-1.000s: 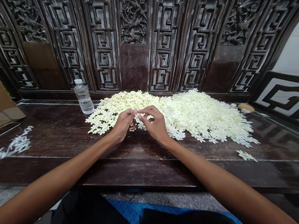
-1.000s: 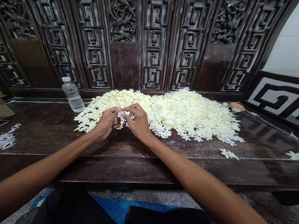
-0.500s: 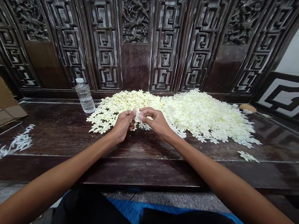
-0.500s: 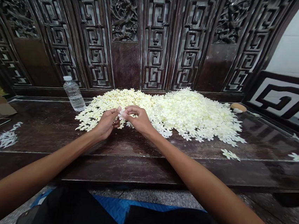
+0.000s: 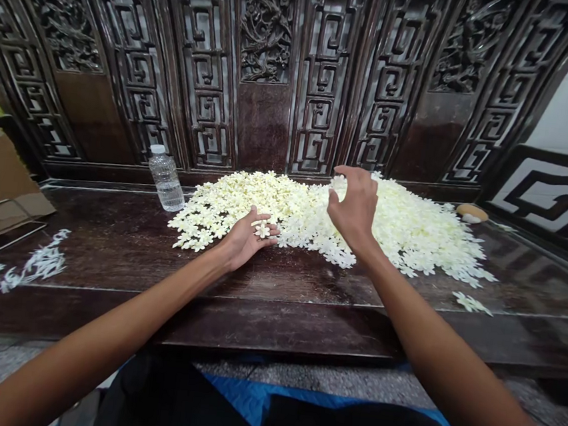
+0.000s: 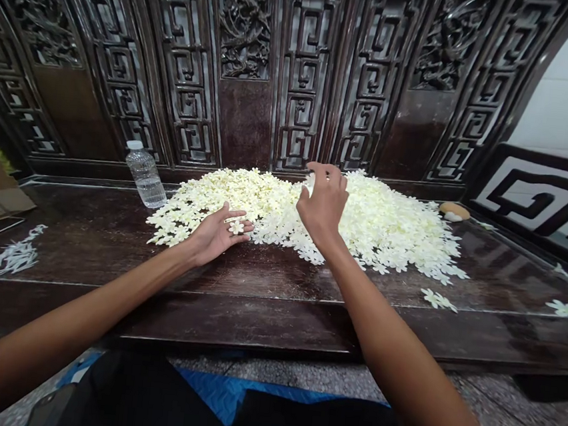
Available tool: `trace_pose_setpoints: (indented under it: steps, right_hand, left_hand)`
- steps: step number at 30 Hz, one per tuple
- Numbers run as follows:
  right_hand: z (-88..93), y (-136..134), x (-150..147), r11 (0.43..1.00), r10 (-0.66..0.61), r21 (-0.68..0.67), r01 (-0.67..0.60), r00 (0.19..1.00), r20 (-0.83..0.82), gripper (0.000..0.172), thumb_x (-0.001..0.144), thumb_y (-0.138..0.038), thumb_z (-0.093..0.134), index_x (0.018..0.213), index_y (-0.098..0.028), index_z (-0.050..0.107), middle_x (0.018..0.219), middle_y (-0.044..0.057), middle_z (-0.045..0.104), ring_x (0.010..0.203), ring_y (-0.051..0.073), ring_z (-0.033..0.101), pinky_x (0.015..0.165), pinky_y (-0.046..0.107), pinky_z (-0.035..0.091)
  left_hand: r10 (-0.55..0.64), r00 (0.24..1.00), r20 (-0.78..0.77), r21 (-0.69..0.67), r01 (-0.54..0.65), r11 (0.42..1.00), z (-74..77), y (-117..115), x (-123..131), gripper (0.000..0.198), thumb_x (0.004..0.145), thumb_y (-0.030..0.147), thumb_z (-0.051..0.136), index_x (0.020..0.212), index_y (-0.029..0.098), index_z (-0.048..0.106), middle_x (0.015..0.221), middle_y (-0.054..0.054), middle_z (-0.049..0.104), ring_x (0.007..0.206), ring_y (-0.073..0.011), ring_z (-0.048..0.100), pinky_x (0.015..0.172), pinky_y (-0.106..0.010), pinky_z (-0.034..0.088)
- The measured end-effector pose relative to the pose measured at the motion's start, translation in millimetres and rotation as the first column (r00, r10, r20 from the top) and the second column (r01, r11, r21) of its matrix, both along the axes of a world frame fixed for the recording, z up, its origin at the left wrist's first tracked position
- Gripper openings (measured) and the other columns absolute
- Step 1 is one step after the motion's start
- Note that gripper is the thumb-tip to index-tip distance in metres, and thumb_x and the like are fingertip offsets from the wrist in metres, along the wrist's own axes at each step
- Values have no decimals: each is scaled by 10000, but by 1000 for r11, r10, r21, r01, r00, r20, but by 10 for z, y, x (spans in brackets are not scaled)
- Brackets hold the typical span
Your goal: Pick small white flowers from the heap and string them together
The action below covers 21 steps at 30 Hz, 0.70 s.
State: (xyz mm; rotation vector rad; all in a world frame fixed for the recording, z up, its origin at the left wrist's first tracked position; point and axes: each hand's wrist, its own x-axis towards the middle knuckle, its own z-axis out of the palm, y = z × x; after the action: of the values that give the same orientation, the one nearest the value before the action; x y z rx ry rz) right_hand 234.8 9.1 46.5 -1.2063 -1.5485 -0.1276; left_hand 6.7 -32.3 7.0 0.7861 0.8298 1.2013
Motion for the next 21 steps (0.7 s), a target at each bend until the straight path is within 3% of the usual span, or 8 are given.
trace_pose_setpoints:
  steps: [2, 4, 5, 9, 14, 18, 21]
  right_hand:
    - [-100, -39, -131, 981, 191, -38, -189, 976, 99, 270, 959, -158, 616, 1213, -227, 679, 1291, 118, 650, 1247, 311, 570, 1073, 601, 461]
    - [-255, -104, -338, 899, 434, -160, -409, 880, 194, 179, 978, -207, 634, 1133, -234, 719, 1182, 96, 685, 1150, 285, 611, 1003, 535, 510]
    - [-336, -138, -441, 865, 499, -204, -459, 830, 249, 155, 965, -220, 670, 1103, -228, 739, 1150, 95, 685, 1114, 280, 615, 977, 508, 513]
    - [-560, -205, -673, 861, 507, -247, -445, 794, 334, 155, 938, -165, 712, 1072, -208, 777, 1051, 101, 693, 982, 250, 602, 855, 408, 481]
    - [-591, -172, -632, 862, 506, -194, -467, 803, 314, 106, 914, -110, 726, 918, -200, 781, 964, 68, 703, 898, 216, 588, 810, 371, 448]
    - [-581, -161, -625, 846, 532, -132, -516, 813, 236, 123, 893, -78, 725, 843, -187, 756, 903, 61, 680, 868, 211, 584, 765, 357, 450]
    - [-574, -170, -632, 820, 571, -94, -564, 817, 81, 104, 892, -111, 727, 818, -183, 741, 898, 59, 668, 865, 212, 597, 753, 353, 474]
  left_hand:
    - [-11, 1000, 20, -5, 11, 1000, -14, 5, 11, 390, 1023, 448, 573, 1191, 98, 608, 1025, -177, 672, 966, -266, 703, 840, -403, 634]
    - [-24, 998, 50, 3, 24, 1000, -28, 13, 22, 372, 1030, 447, 562, 1148, 101, 631, 1014, -169, 679, 945, -248, 699, 841, -385, 629]
    - [-30, 998, 63, 11, 30, 999, -34, 16, 26, 366, 1034, 448, 554, 1113, 102, 644, 996, -159, 679, 902, -226, 692, 819, -361, 624]
    - [-56, 997, 61, 23, 54, 998, -40, 8, 43, 394, 1047, 460, 524, 1028, 95, 674, 926, -122, 670, 742, -165, 626, 714, -300, 587]
    - [-83, 993, 78, 15, 82, 997, -26, -16, 54, 369, 1051, 425, 529, 1069, 87, 676, 909, -110, 659, 717, -152, 599, 702, -293, 578]
    - [-126, 988, 94, 37, 123, 992, -29, 4, 31, 362, 1037, 434, 550, 1043, 97, 682, 909, -113, 660, 736, -157, 608, 714, -300, 594]
    - [-162, 982, 96, 53, 157, 986, -24, 17, 16, 324, 1040, 387, 548, 1029, 96, 692, 931, -126, 667, 793, -168, 634, 779, -320, 612]
